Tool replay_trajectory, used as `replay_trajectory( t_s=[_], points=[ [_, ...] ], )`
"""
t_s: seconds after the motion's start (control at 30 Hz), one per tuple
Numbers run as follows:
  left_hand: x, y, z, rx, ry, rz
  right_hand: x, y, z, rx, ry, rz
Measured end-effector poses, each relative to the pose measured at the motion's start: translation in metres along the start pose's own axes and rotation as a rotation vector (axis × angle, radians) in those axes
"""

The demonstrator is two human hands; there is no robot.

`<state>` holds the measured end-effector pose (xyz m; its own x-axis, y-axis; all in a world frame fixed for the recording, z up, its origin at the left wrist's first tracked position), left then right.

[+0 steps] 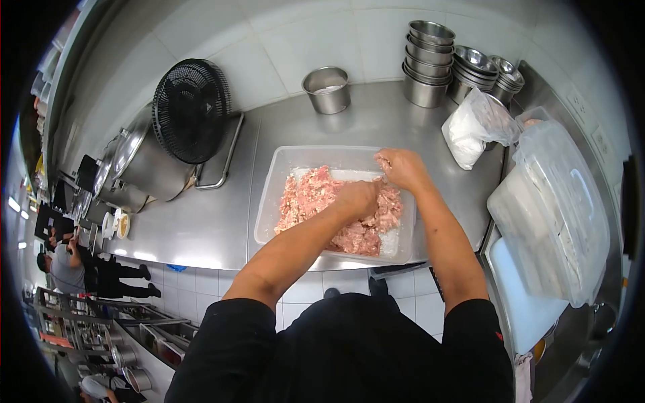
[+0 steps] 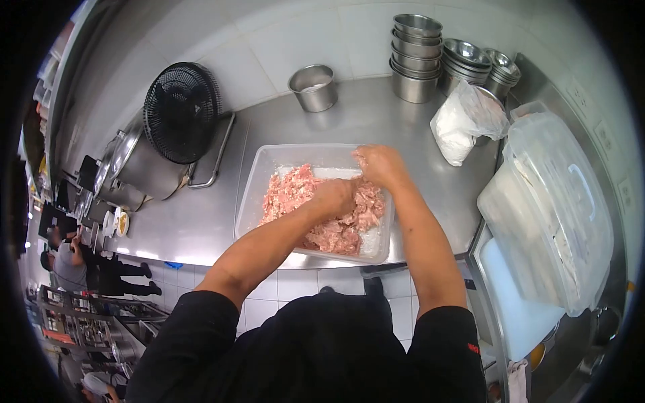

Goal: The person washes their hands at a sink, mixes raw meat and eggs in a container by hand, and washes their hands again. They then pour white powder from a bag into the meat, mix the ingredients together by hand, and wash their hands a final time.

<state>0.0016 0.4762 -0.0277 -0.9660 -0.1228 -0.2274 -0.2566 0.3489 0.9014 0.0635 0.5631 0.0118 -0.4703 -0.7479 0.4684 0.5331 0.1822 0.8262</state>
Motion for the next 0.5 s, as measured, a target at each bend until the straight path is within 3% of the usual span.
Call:
replay_trajectory(
  t_s=[0.13,0.2,0.27,0.4,0.5],
  points=[
    [0.022,0.003,-0.033,0.070,-0.130,0.233,-0.002,-0.001,-0.002,-0.032,0.059,0.014],
    [0.052,-0.001,-0.059,-0.083,-0.378,0.355,0.000,-0.001,-0.003,-0.005,0.042,0.005],
    [0.091,0.000,-0.088,-0.016,-0.308,-0.004,0.000,-0.001,-0.003,0.007,0.038,-0.005],
    [0.140,-0.028,-0.096,0.183,-0.024,0.214,0.005,0.001,-0.008,0.007,0.064,-0.014],
    [0.129,-0.028,-0.082,0.295,0.078,0.312,0.009,0.007,-0.007,-0.037,0.051,0.083]
  ],
)
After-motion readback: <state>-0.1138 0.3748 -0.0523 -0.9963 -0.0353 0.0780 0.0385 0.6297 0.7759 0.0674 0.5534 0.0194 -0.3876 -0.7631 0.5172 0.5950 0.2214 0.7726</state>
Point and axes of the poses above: each hand's wrist, its own z-axis towards the middle knuckle, its own y-axis out of the back of the hand, x = y × z, the point moved 9 cm from there along z, towards the middle knuckle, and after that the axes turned 1 degree about -z, right-handed, at the moved point
